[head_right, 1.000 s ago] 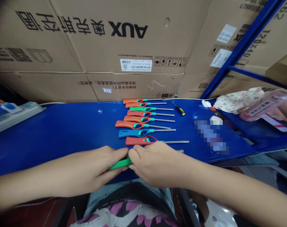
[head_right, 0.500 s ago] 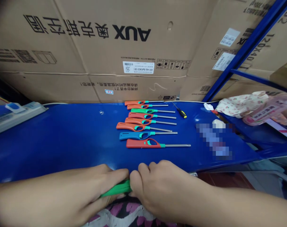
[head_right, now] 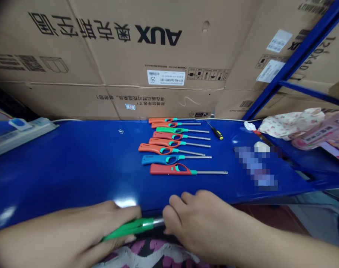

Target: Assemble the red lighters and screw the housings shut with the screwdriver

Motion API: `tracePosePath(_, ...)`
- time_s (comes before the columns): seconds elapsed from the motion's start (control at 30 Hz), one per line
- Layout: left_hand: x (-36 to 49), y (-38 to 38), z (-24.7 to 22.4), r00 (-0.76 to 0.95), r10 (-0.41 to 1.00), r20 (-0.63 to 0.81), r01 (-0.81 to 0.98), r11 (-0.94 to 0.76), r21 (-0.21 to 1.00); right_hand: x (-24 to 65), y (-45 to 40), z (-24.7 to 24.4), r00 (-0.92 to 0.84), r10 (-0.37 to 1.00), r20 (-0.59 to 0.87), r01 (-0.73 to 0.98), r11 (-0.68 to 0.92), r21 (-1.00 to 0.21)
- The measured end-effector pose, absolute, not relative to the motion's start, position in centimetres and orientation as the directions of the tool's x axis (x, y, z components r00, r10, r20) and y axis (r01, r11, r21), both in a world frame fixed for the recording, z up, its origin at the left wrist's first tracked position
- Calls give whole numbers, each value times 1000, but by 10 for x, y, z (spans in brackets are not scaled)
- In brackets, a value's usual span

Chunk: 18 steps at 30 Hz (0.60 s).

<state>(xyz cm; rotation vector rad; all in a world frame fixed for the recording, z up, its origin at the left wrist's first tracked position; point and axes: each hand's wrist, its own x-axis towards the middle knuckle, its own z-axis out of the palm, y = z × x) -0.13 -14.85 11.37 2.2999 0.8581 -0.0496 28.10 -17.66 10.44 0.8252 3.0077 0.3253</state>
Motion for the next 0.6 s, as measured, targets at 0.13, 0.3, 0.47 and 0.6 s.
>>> tracePosePath(0.13, 10, -138, 110, 764, 557, -324, 637, -574, 515, 284, -165, 95, -816, 575, 64, 576, 796, 186)
tracePosePath(0.3, 25, -116, 80, 792, 576, -203, 597, -661, 455, 297, -142, 69, -752, 659, 31, 656, 741, 144)
tracePosePath(0.47, 35, -103, 50, 837, 541, -82, 530, -766, 364, 322, -126, 57, -598, 790, 135, 796, 605, -23)
tracePosePath(0.6, 42, -99, 38, 872, 490, -3, 470, -834, 287, 342, -117, 53, -444, 892, 83, 878, 451, -160)
